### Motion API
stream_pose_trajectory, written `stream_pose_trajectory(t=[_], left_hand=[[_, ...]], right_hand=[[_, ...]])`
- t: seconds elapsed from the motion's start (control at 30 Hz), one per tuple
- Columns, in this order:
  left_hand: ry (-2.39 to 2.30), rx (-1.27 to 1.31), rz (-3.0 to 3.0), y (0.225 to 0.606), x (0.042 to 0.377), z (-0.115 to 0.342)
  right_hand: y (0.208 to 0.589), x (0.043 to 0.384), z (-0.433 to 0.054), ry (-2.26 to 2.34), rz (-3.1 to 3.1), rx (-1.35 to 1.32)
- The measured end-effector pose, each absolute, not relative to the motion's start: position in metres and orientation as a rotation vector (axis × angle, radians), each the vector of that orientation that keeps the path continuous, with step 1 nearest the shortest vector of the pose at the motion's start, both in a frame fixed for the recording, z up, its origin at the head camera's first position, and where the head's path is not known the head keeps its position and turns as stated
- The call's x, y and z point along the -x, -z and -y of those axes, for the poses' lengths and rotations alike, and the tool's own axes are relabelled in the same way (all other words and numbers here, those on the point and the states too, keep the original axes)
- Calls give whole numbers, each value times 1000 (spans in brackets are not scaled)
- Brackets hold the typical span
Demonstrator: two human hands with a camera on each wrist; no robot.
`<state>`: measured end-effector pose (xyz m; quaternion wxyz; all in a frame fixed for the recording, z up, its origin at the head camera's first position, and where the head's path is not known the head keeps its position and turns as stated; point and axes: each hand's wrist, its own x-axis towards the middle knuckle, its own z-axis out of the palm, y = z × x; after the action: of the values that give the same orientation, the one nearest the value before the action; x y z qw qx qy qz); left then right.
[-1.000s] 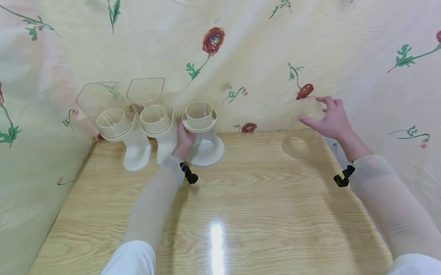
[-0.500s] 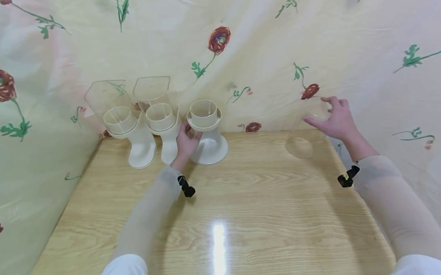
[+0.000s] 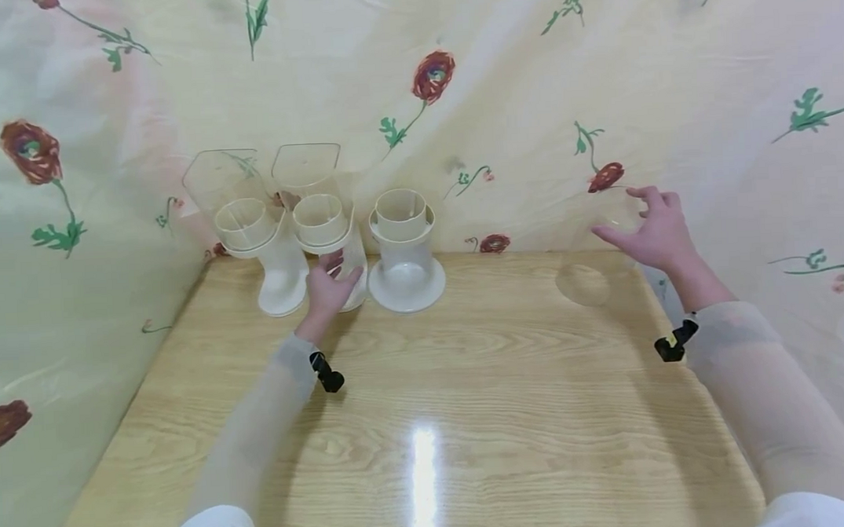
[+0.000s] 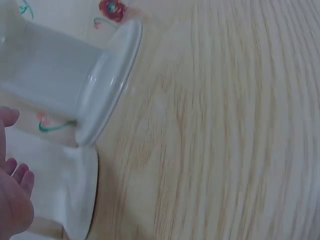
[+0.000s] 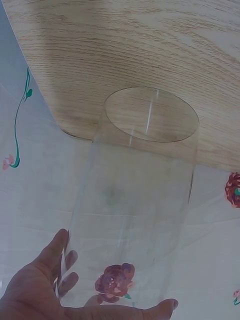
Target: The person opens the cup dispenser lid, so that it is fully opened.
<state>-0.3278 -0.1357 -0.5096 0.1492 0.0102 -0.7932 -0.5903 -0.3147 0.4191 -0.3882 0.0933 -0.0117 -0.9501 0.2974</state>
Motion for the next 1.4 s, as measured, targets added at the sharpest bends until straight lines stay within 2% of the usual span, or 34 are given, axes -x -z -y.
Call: stream_pose_trajectory(t=[0.27, 0.47, 0.8, 1.13, 1.4], left_hand=[[1614, -68, 2256, 505, 330, 173], [1599, -68, 2274, 498, 342, 183], [1646, 8, 2104, 513, 361, 162], [1464, -315, 2150, 514, 378, 132], [1602, -360, 1945, 509, 382, 117]], right_hand=[[388, 315, -420, -879, 2828, 32], [389, 315, -419, -886, 2828, 35], [389, 315, -419, -899, 2825, 43], [388, 314, -419, -887, 2819, 48], [388, 313, -419, -896, 2822, 55]])
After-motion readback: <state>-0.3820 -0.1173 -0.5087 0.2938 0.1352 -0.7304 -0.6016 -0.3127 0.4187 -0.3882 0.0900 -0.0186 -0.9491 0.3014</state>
